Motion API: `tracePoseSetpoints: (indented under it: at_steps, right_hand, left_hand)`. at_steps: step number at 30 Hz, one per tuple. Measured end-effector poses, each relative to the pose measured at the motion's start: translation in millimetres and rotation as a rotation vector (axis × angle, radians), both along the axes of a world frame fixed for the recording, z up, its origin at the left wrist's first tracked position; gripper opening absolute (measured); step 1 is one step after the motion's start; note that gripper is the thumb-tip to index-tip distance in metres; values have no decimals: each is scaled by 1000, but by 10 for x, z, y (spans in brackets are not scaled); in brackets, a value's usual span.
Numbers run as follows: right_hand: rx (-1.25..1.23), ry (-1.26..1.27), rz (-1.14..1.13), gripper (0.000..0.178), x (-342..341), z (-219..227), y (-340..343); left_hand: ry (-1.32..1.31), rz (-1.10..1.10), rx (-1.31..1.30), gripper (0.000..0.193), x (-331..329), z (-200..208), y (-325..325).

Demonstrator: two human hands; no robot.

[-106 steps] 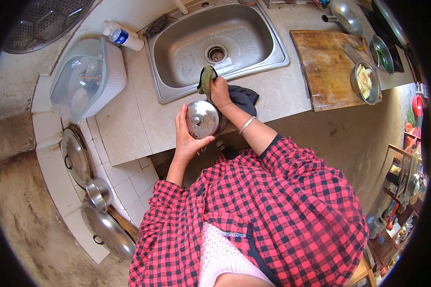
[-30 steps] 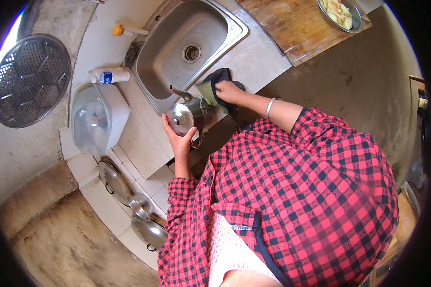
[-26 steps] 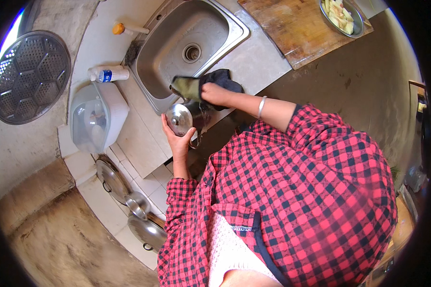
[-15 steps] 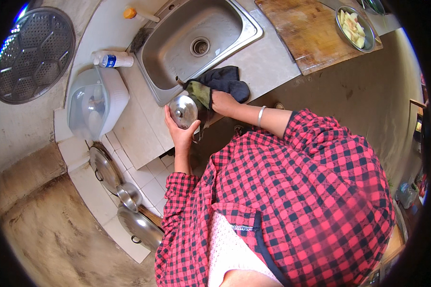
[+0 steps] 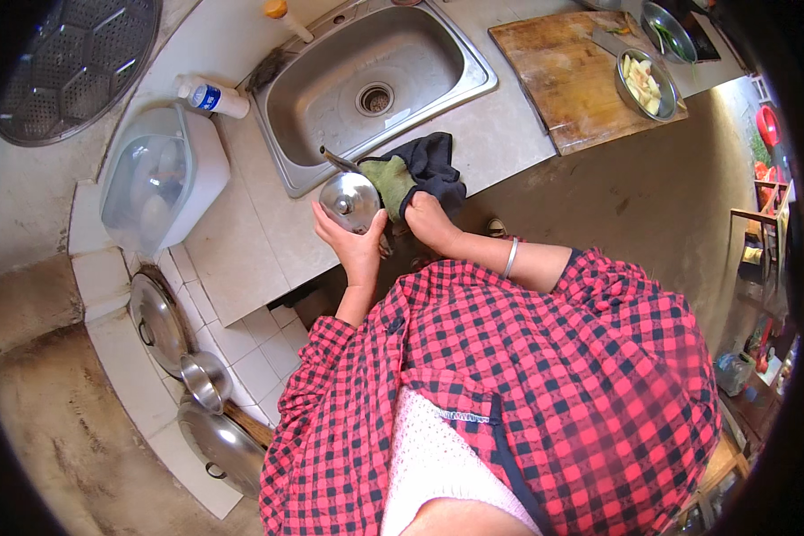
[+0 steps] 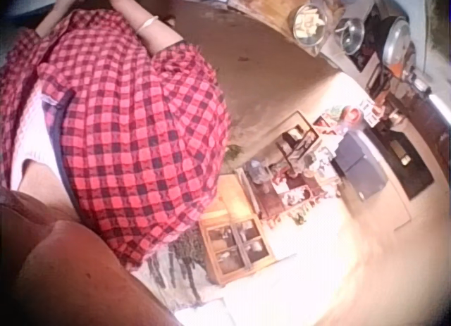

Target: The person wipes a metal kettle with a dark cloth, then switches to a green cloth to continue wiping the kettle's body and lid. The person places the kettle on the countertop and folds the green cloth.

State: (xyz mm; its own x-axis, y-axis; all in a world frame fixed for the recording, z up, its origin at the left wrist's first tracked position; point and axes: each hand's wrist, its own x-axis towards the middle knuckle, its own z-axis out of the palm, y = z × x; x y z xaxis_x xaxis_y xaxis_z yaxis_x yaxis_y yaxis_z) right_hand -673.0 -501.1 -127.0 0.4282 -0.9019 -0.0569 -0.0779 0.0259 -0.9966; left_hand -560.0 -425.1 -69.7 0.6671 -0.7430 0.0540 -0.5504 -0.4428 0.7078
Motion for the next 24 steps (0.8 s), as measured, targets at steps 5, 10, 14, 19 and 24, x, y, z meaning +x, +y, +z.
tracePoseSetpoints:
  at_steps: [5, 10, 14, 19, 24]
  right_hand:
    - [376, -564, 14, 39, -26, 3, -282]
    - [486, -536, -28, 39, -200, -41, -514]
    - [389, -480, 38, 41, -248, -12, -611]
    - [313, -251, 147, 43, -271, -42, -775]
    - [57, -192, 188, 40, -190, -429, -920]
  left_hand:
    - [263, -61, 61, 114, -117, -28, 78]
    - [361, -183, 118, 120, -37, 11, -8]
    - [-262, -542, 18, 130, 240, 21, -378]
    - [-225, -788, 24, 136, 398, -135, -779]
    - [-239, -723, -7, 132, 283, -203, -780]
